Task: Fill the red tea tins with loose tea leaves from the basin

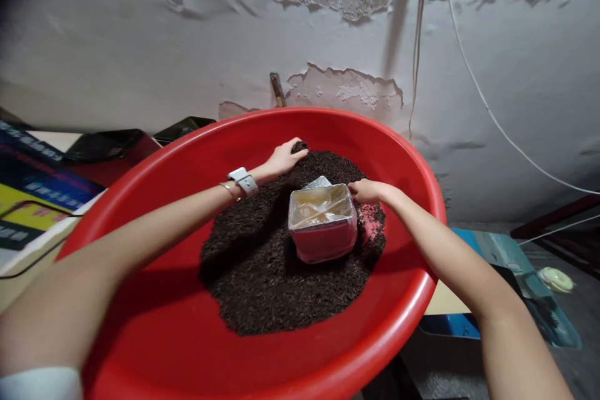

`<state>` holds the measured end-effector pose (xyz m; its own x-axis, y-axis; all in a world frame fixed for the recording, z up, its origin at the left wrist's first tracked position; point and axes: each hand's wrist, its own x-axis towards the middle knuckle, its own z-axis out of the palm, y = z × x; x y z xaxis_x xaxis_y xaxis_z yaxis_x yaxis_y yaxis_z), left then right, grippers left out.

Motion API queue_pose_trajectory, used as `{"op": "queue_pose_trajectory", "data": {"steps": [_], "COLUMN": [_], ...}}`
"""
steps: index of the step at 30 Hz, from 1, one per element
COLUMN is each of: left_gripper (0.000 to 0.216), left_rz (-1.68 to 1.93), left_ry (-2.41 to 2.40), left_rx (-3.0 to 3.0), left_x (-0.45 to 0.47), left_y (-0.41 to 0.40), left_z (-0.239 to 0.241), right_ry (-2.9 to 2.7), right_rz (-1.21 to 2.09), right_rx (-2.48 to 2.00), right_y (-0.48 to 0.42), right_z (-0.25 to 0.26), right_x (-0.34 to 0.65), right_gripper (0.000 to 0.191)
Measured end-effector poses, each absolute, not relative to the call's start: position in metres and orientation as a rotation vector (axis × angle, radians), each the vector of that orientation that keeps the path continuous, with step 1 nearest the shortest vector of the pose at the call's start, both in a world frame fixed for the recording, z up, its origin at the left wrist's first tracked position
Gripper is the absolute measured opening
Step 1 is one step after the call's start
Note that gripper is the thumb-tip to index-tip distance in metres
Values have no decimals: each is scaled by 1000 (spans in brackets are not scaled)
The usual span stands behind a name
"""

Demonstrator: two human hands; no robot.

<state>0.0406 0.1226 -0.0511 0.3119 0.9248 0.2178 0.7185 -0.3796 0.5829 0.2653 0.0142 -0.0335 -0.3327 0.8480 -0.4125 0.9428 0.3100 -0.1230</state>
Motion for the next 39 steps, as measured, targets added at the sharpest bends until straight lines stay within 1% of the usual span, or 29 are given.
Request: {"op": "queue_pose_trajectory", "data": {"steps": [2,4,6,9,12,14,17,19,20,21,23,24,27,30,32,33,35,37,39], "left_gripper": [27,25,26,32,42,47,44,46,51,63,94,104,121,128,118,107,77,51,37], "left_rz": [807,755,698,607,559,579,591,425,283,109,-192,-284,-353,-294,-158,-71,87,228,378], "left_ry": [1230,1060,986,927,880,935,1191,1430,1535,1638,1717,1679,1577,1566,1529,1496,1420,1349,1241], "left_rx": [2199,2232,2273,2306,2305,2275,2260,2277,2275,2238,2132,2110,2123,2199,2272,2299,2301,2252,2203], "left_x": [49,55,58,57,50,45,36,30,27,23,16,12,0,-11,-18,-21,-26,-26,-19], "left_y": [91,59,34,16,24,41,78,105,117,128,144,150,159,159,156,155,150,142,131], "left_z": [-28,-13,-8,-10,-13,-15,-32,-55,-69,-83,-109,-120,-143,-155,-161,-163,-161,-148,-120], "right_ry": [2325,2306,2281,2272,2270,2278,2307,2318,2316,2306,2281,2271,2259,2269,2281,2284,2285,2283,2276], "right_rz": [-547,-563,-555,-541,-553,-551,-521,-510,-507,-503,-499,-497,-491,-490,-505,-513,-525,-527,-515], "right_rx": [1624,1635,1647,1644,1634,1626,1592,1559,1543,1532,1513,1503,1467,1434,1428,1431,1440,1444,1441], "right_y": [14,13,12,11,11,11,11,11,11,11,10,9,8,7,8,8,9,10,11], "right_z": [-32,-31,-29,-28,-28,-28,-29,-30,-30,-31,-31,-30,-29,-29,-31,-32,-35,-37,-38], "right_x": [267,268,268,268,267,266,265,263,263,262,261,260,257,254,255,255,257,258,259], "right_gripper": [34,34,35,34,34,35,34,34,34,34,34,34,34,35,35,35,35,35,33]}}
